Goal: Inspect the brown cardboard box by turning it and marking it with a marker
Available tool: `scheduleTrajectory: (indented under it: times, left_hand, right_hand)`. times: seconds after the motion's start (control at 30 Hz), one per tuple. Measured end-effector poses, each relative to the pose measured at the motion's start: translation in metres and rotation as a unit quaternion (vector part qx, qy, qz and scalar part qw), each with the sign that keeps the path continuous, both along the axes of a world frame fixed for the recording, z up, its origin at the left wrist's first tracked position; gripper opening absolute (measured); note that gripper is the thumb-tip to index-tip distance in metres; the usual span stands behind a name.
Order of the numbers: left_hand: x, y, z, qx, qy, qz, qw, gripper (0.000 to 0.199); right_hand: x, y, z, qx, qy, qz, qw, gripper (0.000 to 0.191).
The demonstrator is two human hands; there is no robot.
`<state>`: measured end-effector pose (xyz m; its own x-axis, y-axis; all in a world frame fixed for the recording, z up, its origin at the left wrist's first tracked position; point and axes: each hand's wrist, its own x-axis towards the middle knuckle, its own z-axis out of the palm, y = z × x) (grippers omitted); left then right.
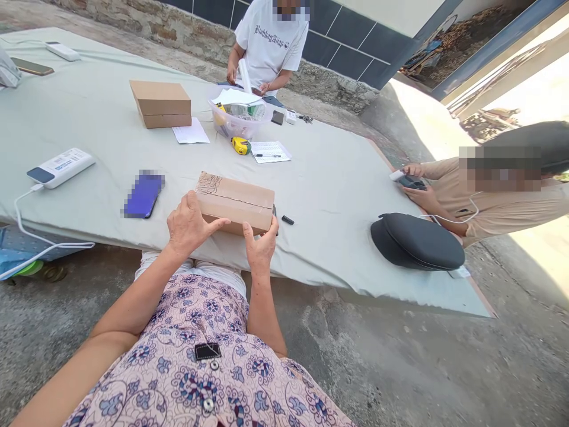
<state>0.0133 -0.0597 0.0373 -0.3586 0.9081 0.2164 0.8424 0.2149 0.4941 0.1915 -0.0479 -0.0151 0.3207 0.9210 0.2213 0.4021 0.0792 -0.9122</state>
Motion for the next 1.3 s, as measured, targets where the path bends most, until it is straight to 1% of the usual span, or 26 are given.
scheduleTrajectory:
  times: [0.1,0.2,0.4,0.5,0.63,0.73,0.87,0.97,1.03,1.13,1.23,1.3]
  left_hand:
    - [0.002,0.000,-0.001,-0.004,0.016,0.005,1.000,0.108]
    - [0.003,0.001,-0.001,-0.008,0.018,0.002,1.000,0.110]
    - [0.001,-0.001,0.001,0.002,-0.014,-0.008,1.000,0.101]
    - [-0.002,0.000,-0.001,0.006,-0.036,-0.019,0.999,0.095]
    - [-0.009,0.002,-0.005,0.017,-0.079,-0.039,0.996,0.093]
    - [-0.014,0.003,-0.005,0.023,-0.112,-0.047,0.992,0.090]
    - [-0.018,0.001,0.002,0.019,-0.138,-0.051,0.989,0.078]
    - [-0.022,-0.001,0.009,0.005,-0.155,-0.043,0.987,0.067]
    - [-0.025,-0.001,0.011,0.007,-0.172,-0.048,0.984,0.061]
    - [-0.030,0.001,0.008,0.038,-0.209,-0.063,0.975,0.051]
    - [-0.037,0.005,0.002,0.082,-0.249,-0.070,0.963,0.035]
    - [-0.041,0.008,-0.003,0.108,-0.274,-0.082,0.952,0.029]
  right_hand:
    - [-0.002,-0.001,0.003,-0.012,-0.010,-0.004,1.000,0.094]
    - [-0.002,-0.003,0.005,-0.020,-0.012,-0.002,1.000,0.093]
    - [-0.001,-0.003,0.004,-0.015,-0.004,0.002,1.000,0.095]
    - [-0.001,-0.003,0.003,-0.009,0.003,0.007,1.000,0.092]
    - [-0.001,-0.004,0.003,-0.007,0.022,0.019,1.000,0.088]
    - [0.000,-0.004,0.003,0.009,0.043,0.025,0.999,0.085]
    - [0.002,-0.003,0.005,0.037,0.062,0.038,0.997,0.077]
    - [0.005,-0.003,0.006,0.037,0.072,0.042,0.996,0.074]
    - [0.007,-0.003,0.006,0.036,0.078,0.044,0.995,0.074]
    - [0.009,-0.002,0.005,0.044,0.087,0.049,0.994,0.069]
    - [0.010,-0.001,0.001,0.063,0.104,0.042,0.992,0.052]
    - [0.009,0.000,-0.001,0.071,0.123,0.035,0.989,0.043]
